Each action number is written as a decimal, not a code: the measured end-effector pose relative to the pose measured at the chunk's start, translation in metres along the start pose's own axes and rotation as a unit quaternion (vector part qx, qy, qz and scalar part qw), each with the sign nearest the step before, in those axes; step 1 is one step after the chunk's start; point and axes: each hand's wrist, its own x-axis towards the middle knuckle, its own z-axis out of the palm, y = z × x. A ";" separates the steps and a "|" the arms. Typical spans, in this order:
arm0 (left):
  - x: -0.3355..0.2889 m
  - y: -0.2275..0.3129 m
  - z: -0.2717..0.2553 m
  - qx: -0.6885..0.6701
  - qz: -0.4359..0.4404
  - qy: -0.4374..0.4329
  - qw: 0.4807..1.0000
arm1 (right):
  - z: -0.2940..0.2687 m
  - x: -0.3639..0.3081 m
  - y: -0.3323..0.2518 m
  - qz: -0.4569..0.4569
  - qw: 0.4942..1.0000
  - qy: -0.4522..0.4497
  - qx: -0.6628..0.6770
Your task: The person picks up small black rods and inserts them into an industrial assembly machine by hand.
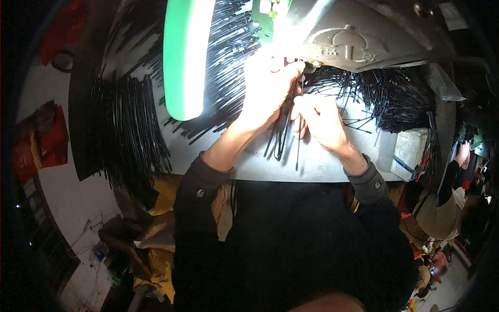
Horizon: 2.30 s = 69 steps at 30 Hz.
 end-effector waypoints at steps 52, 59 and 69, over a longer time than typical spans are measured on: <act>-0.096 0.024 -0.061 0.623 0.226 0.058 0.747 | -0.115 -0.064 0.023 -0.283 0.770 0.110 -0.562; -0.101 0.013 -0.048 0.597 0.231 0.024 0.768 | -0.095 -0.038 0.024 -0.298 0.767 0.059 -0.565; -0.102 0.008 -0.045 0.576 0.241 0.003 0.781 | -0.080 -0.008 0.014 -0.319 0.787 0.094 -0.519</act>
